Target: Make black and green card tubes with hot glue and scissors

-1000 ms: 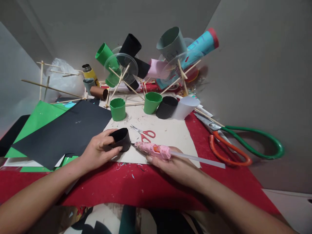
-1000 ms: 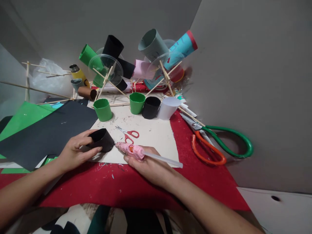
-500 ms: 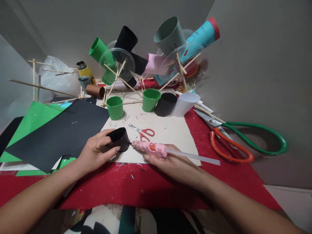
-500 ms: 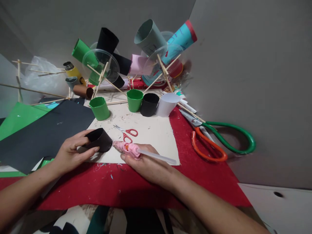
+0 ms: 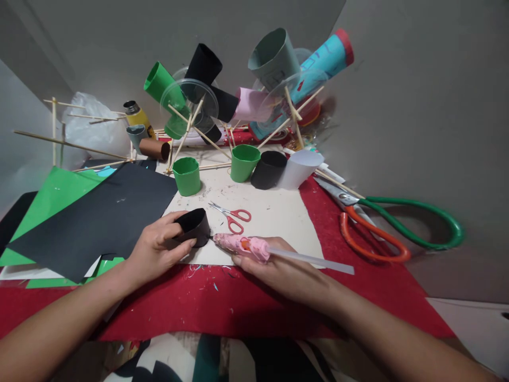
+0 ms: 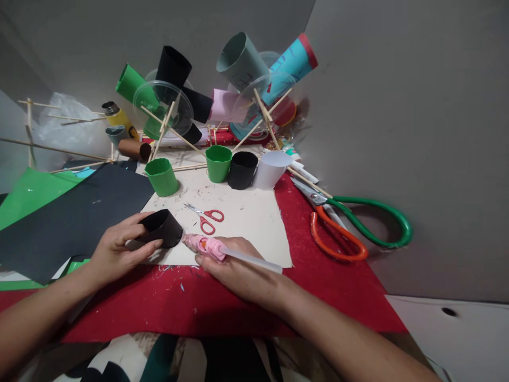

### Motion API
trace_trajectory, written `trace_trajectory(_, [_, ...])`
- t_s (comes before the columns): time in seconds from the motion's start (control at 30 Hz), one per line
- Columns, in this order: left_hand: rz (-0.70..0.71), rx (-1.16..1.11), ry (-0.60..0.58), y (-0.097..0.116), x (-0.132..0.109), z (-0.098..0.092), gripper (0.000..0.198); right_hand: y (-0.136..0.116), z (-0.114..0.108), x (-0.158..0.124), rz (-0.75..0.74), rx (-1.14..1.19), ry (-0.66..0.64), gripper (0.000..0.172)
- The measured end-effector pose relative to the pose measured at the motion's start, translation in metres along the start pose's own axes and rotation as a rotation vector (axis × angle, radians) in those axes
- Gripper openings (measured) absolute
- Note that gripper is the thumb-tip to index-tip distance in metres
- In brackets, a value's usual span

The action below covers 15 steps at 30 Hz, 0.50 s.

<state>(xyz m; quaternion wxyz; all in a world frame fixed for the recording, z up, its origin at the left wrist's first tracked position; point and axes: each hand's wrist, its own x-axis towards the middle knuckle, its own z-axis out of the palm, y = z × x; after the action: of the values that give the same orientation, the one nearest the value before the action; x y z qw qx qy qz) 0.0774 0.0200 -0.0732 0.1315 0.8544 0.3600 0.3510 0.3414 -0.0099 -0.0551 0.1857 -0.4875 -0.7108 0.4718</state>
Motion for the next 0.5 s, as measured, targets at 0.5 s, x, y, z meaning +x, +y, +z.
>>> trace_trajectory(0.5, [-0.014, 0.018, 0.006, 0.0012, -0.0018, 0.0014, 0.011, 0.0002, 0.0080, -0.0024, 0.019, -0.050, 0.007, 0.040])
